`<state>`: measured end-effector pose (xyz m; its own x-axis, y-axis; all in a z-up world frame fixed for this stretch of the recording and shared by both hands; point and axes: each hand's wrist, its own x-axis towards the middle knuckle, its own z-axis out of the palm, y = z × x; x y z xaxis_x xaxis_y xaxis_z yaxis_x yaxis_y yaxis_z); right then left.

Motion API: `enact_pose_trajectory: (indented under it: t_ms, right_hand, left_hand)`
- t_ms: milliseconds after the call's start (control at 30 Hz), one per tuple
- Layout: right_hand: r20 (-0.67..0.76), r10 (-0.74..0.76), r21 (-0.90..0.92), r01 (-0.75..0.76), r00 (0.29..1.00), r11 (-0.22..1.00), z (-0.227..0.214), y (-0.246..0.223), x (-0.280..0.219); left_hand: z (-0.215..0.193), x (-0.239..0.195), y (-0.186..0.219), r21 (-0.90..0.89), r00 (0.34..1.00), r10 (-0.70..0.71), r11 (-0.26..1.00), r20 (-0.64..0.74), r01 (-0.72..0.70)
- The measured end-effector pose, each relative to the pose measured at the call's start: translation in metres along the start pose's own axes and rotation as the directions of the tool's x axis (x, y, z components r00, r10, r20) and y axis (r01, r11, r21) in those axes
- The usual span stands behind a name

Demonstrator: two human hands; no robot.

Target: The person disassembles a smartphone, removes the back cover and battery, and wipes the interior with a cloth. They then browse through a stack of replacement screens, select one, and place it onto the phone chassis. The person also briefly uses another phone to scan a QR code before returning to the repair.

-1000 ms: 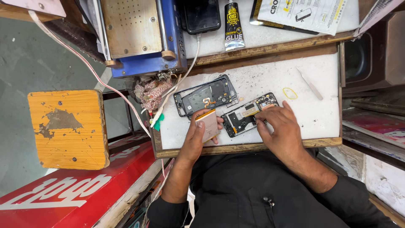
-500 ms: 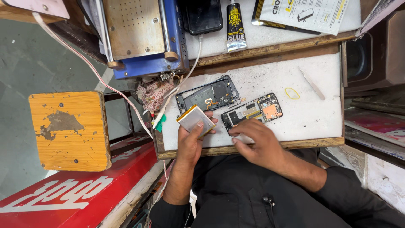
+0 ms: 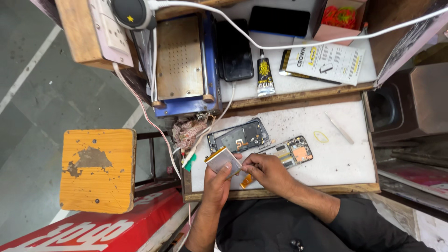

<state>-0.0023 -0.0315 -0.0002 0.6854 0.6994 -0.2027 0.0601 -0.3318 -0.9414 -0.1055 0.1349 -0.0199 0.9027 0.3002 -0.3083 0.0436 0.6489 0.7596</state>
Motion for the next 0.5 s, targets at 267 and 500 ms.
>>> enact_pose_trajectory:
  t_ms: [267,500]
  right_hand:
    - [-0.004,-0.025,-0.048,0.025,1.000,0.999,0.006,-0.005,0.000]
    - [-0.043,-0.127,-0.053,0.125,0.991,0.991,0.013,-0.007,0.001]
  left_hand:
    - [-0.009,0.008,-0.004,-0.137,0.997,-0.041,0.990,-0.072,0.031]
    - [-0.016,0.018,0.004,-0.199,0.987,0.038,0.978,-0.155,-0.068]
